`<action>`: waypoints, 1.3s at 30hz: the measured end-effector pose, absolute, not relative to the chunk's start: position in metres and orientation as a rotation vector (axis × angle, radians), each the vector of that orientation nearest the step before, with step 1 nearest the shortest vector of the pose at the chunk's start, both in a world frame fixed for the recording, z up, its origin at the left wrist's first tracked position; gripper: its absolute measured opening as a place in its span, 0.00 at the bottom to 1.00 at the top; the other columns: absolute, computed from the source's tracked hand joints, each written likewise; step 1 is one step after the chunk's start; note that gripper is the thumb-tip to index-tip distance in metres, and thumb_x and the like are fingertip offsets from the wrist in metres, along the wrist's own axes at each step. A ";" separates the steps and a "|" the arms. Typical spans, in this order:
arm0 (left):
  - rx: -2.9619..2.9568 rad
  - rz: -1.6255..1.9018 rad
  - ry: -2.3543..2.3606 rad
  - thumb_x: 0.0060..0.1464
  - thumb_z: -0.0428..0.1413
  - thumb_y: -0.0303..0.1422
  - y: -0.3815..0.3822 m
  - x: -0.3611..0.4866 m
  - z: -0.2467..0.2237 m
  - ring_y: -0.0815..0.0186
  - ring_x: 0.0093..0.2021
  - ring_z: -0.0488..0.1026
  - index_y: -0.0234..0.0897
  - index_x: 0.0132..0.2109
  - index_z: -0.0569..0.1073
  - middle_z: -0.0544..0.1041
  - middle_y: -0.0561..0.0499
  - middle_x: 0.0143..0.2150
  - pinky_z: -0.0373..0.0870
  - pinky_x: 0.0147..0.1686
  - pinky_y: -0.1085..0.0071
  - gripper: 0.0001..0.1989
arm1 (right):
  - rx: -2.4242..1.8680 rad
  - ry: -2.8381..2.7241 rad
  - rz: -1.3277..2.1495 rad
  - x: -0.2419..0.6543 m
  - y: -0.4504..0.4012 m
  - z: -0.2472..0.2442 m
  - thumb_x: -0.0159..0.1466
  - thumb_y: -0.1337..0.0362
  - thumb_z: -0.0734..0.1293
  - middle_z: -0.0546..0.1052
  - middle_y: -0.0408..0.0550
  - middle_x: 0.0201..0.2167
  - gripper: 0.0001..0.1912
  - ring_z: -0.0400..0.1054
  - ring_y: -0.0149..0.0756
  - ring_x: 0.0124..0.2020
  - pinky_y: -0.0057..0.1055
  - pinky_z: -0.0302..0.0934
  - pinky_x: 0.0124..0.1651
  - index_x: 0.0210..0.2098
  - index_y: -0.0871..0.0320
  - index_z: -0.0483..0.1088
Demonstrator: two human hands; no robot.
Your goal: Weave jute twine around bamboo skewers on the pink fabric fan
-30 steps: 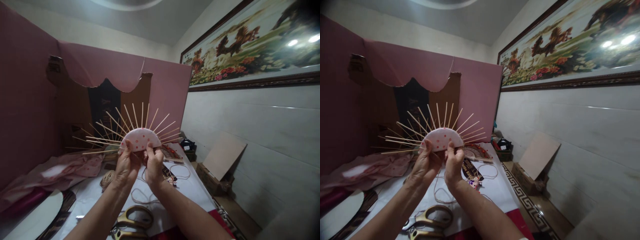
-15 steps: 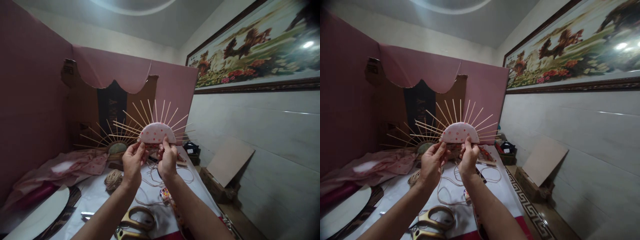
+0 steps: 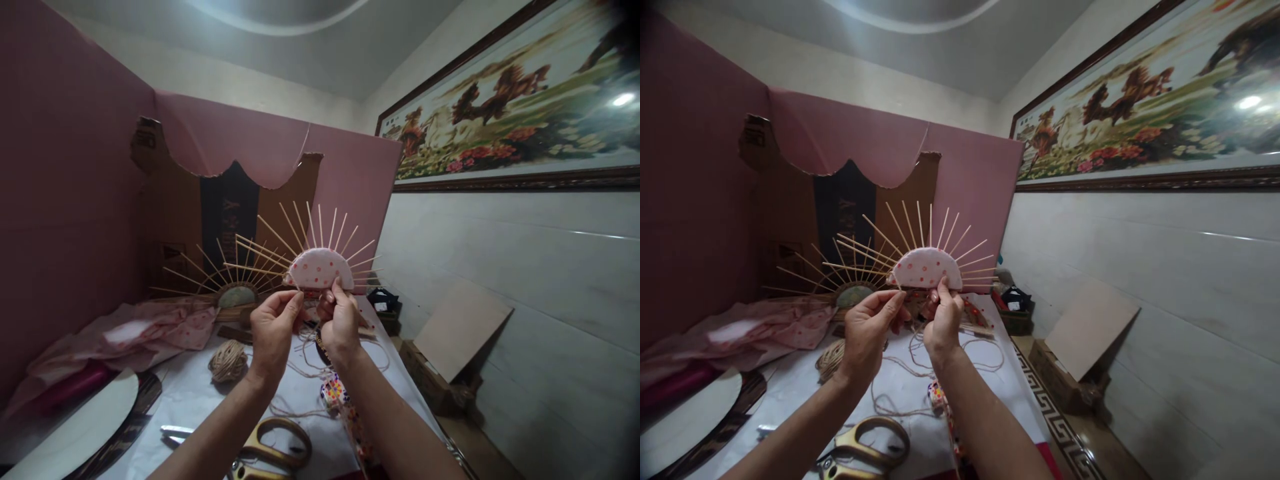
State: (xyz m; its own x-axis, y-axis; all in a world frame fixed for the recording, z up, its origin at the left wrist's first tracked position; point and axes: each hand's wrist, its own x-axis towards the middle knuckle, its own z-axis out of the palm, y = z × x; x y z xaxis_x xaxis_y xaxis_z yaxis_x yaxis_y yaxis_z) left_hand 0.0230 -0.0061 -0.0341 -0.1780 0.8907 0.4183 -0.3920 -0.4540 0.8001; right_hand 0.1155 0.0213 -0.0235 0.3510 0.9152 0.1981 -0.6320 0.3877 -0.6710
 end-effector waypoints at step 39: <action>0.697 1.709 0.434 0.39 0.67 0.32 0.007 0.024 -0.029 0.65 0.33 0.77 0.31 0.41 0.74 0.79 0.47 0.36 0.73 0.36 0.69 0.20 | -0.612 -0.775 1.068 0.092 0.011 -0.042 0.54 0.43 0.68 0.59 0.33 0.15 0.25 0.49 0.23 0.15 0.23 0.45 0.18 0.23 0.56 0.56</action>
